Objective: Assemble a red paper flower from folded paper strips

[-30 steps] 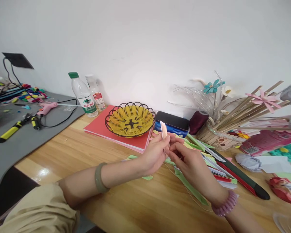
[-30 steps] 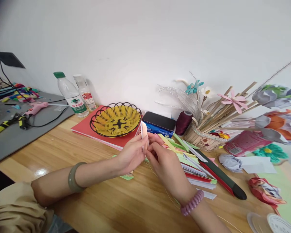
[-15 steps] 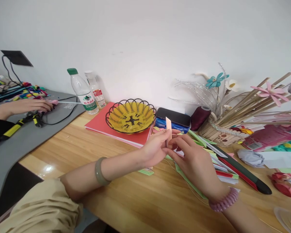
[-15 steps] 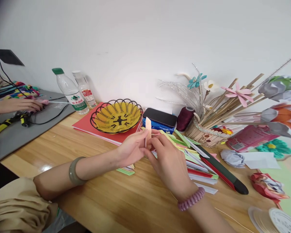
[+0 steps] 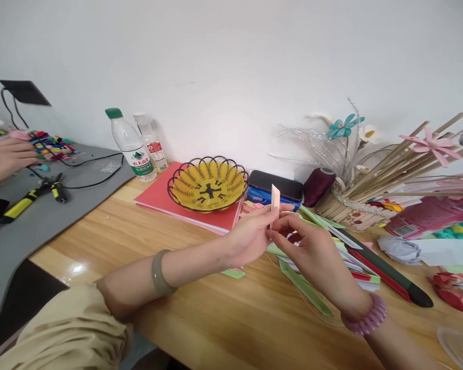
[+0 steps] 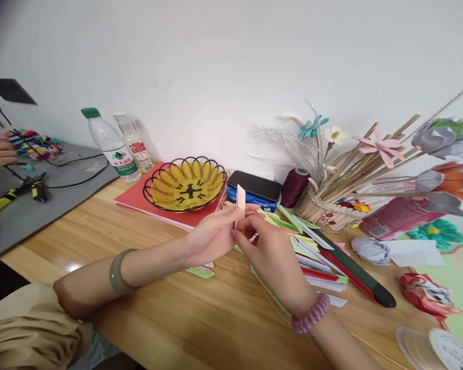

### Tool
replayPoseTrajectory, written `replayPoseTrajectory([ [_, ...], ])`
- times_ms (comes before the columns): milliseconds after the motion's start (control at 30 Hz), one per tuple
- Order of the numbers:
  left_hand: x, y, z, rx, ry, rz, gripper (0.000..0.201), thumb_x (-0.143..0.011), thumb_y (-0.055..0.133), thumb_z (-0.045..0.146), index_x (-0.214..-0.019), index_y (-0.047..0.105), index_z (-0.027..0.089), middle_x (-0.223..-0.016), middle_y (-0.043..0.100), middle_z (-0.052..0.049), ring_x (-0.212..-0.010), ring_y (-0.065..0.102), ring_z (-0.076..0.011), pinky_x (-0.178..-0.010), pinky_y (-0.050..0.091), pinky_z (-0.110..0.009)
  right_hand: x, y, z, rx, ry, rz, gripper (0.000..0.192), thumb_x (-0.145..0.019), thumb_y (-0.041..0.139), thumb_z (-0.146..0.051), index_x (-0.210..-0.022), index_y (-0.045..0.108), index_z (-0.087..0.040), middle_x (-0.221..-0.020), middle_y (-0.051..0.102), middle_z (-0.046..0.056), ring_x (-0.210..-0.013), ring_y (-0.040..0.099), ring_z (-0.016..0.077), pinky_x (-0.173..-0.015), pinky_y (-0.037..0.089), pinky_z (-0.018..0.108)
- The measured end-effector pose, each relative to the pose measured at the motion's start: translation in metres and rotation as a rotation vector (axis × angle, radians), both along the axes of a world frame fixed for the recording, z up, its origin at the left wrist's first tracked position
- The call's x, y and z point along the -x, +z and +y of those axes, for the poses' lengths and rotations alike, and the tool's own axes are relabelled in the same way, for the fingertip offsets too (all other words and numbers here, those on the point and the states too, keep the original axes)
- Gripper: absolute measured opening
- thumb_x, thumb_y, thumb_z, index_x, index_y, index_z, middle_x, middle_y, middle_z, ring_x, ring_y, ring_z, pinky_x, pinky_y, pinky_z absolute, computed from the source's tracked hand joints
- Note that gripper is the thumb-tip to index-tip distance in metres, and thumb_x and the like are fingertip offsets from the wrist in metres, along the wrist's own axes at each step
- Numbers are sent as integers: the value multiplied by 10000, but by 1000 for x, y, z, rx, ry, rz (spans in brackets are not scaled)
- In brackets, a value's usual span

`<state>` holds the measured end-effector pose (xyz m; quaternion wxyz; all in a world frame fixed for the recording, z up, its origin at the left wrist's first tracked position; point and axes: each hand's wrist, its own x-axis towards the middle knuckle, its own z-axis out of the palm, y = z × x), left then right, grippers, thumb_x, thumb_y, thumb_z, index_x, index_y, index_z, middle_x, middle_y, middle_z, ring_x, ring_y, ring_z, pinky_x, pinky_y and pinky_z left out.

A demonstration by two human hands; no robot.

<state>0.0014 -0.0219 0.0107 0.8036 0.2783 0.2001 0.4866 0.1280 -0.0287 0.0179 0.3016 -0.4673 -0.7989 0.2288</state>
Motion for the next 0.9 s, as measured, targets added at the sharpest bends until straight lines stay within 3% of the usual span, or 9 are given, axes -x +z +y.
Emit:
replayPoseTrajectory([
  [167, 1, 5, -1, -79, 96, 96, 229, -870, 404, 183, -815, 612, 103, -856, 596, -65, -822, 546, -132, -738, 398, -253, -4, 7, 1, 12, -10, -35, 133, -786, 533, -307, -736, 595, -199, -717, 645, -11, -537, 512, 110, -528, 398, 246],
  [267, 3, 6, 1, -17, 173, 96, 239, -881, 372, 174, -809, 591, 109, -796, 607, -64, -762, 567, -130, -704, 407, -263, -9, 10, 3, 14, 27, -31, 170, -803, 521, -338, -751, 622, -212, -710, 653, -17, -530, 502, 106, -513, 388, 239],
  [433, 11, 7, 10, 95, 256, 80, 208, -881, 375, 190, -844, 568, 121, -755, 606, -68, -724, 599, -151, -709, 438, -299, -24, 17, 13, -15, -87, -25, 238, -797, 516, -421, -743, 632, -220, -650, 645, -12, -501, 520, 119, -468, 381, 243],
  [567, 17, 11, 14, 90, 274, 61, 197, -875, 398, 190, -871, 578, 110, -785, 610, -71, -768, 617, -151, -813, 448, -315, -48, 24, 25, -215, -250, -192, 187, -785, 526, -378, -754, 633, -228, -666, 658, 3, -523, 554, 145, -492, 376, 268],
  [633, 19, 12, 15, 89, 283, 70, 194, -873, 405, 189, -885, 579, 105, -793, 611, -73, -771, 620, -151, -826, 456, -320, -61, 26, 31, -247, -347, -424, 154, -779, 523, -339, -750, 634, -236, -682, 665, 19, -543, 559, 174, -493, 351, 286],
  [733, 20, 12, 16, 100, 300, 106, 191, -869, 416, 196, -893, 580, 102, -788, 611, -74, -758, 620, -144, -822, 466, -317, -73, 23, 37, -180, -304, -624, 203, -800, 483, -317, -715, 646, -232, -706, 674, 54, -597, 575, 205, -486, 320, 291],
  [900, 18, 8, 16, 108, 278, 173, 195, -870, 414, 216, -907, 574, 110, -793, 611, -75, -728, 616, -145, -750, 481, -302, -65, 5, 43, -112, -240, -634, 324, -838, 415, -421, -783, 660, -217, -712, 679, 50, -635, 605, 209, -486, 325, 271],
])
